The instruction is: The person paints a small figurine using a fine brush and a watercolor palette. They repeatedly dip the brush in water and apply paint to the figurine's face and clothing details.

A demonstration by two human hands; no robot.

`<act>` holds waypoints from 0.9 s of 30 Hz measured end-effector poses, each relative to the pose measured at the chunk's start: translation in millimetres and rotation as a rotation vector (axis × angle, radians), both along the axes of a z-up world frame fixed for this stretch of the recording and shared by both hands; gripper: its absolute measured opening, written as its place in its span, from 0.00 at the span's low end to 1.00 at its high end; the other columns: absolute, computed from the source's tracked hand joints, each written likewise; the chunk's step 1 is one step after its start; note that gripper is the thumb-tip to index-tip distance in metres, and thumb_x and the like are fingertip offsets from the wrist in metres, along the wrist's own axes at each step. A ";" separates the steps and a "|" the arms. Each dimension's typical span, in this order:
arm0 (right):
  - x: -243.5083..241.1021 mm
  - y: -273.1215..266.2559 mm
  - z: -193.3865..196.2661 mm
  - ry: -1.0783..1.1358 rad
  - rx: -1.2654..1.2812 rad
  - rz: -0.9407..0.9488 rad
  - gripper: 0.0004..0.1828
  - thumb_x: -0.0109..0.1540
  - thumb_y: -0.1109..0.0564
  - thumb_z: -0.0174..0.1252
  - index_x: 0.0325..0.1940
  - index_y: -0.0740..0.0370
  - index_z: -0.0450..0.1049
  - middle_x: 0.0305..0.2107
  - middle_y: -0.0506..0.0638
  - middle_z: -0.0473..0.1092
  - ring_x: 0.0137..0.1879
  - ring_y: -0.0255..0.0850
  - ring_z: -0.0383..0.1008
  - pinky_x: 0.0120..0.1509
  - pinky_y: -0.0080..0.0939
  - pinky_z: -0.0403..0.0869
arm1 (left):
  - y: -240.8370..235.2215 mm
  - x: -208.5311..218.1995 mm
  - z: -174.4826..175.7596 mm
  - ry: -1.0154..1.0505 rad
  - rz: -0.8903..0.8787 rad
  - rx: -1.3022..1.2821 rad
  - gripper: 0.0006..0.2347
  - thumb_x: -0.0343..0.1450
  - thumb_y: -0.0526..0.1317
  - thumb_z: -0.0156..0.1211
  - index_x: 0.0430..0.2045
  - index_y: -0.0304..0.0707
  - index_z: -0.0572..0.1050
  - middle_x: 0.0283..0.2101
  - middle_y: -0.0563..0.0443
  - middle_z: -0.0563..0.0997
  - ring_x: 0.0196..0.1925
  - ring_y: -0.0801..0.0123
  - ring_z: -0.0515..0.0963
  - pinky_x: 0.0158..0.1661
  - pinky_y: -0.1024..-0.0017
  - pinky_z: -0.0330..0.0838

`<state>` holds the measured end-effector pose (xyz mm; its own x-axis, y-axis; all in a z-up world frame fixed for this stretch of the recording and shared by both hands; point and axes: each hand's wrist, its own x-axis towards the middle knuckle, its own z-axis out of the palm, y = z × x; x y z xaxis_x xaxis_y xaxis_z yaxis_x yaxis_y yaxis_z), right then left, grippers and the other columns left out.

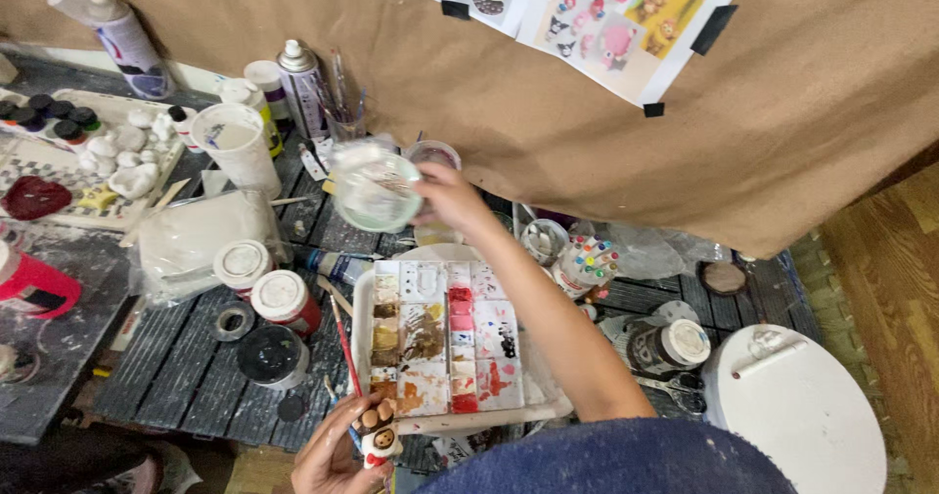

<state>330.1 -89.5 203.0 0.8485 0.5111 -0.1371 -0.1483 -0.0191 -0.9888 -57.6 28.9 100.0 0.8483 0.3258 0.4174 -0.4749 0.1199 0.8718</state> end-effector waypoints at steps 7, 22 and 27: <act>-25.5 135.9 -32.5 0.163 0.022 0.145 0.20 0.67 0.63 0.50 0.65 0.65 0.66 0.47 0.58 0.75 0.45 0.47 0.81 0.45 0.44 0.83 | 34.2 -1.6 -26.3 -0.063 0.029 0.196 0.34 0.58 0.34 0.80 0.58 0.18 0.70 0.56 0.23 0.79 0.63 0.39 0.77 0.66 0.46 0.60; 20.5 242.0 -111.7 0.213 -0.050 0.074 0.21 0.66 0.63 0.50 0.64 0.66 0.63 0.43 0.58 0.74 0.40 0.47 0.80 0.40 0.48 0.85 | 65.8 9.1 -71.7 -0.075 0.031 0.253 0.31 0.63 0.36 0.75 0.60 0.22 0.69 0.57 0.26 0.79 0.63 0.40 0.78 0.68 0.44 0.58; 16.8 264.1 -119.8 0.205 0.028 0.215 0.23 0.66 0.61 0.55 0.65 0.72 0.66 0.43 0.61 0.76 0.40 0.46 0.81 0.43 0.45 0.84 | 71.3 13.3 -102.1 0.029 -0.092 0.156 0.29 0.69 0.37 0.67 0.63 0.20 0.63 0.60 0.20 0.75 0.66 0.35 0.73 0.68 0.40 0.53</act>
